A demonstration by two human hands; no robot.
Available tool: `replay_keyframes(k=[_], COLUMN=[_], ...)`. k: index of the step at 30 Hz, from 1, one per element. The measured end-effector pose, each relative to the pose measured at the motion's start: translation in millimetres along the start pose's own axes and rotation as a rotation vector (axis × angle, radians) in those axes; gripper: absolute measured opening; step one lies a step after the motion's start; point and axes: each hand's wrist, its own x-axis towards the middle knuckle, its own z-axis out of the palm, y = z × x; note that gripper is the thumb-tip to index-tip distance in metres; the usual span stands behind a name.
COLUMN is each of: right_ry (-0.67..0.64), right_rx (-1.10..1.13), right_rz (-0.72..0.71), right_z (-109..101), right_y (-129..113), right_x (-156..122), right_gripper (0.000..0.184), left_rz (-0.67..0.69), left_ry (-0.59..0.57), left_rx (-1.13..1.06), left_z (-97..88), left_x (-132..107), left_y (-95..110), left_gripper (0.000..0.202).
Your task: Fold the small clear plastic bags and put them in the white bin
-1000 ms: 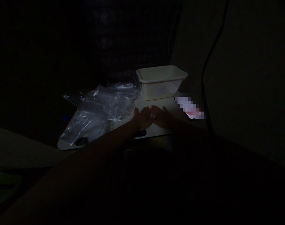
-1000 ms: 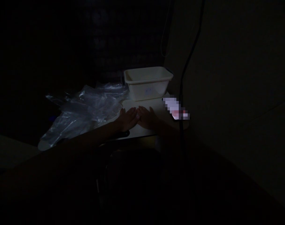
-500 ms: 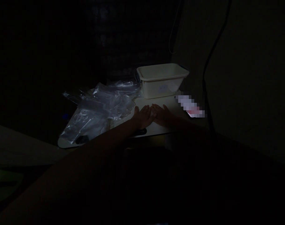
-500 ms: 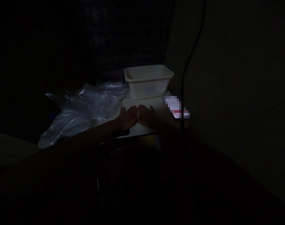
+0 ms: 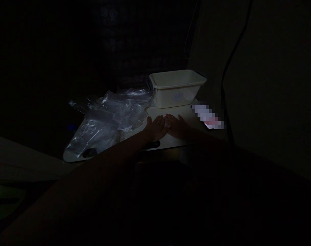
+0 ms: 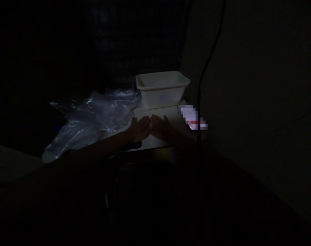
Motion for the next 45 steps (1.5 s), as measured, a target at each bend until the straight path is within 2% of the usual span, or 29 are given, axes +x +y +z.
replay_keyframes(k=[33,45], right_ry=[0.007,-0.022], right_rx=[-0.011,0.016], right_rz=[0.009,0.016], right_z=[3.2,-3.1], right_y=[0.7,-1.6], right_x=[0.9,-0.2], right_gripper=[0.052,0.052], left_rz=[0.010,0.003], left_ry=[0.007,-0.004], left_rx=[0.012,0.037], left_z=[0.8,-1.6], left_x=[0.2,-0.9], left_y=[-0.6,0.5], left_gripper=[0.063,0.062])
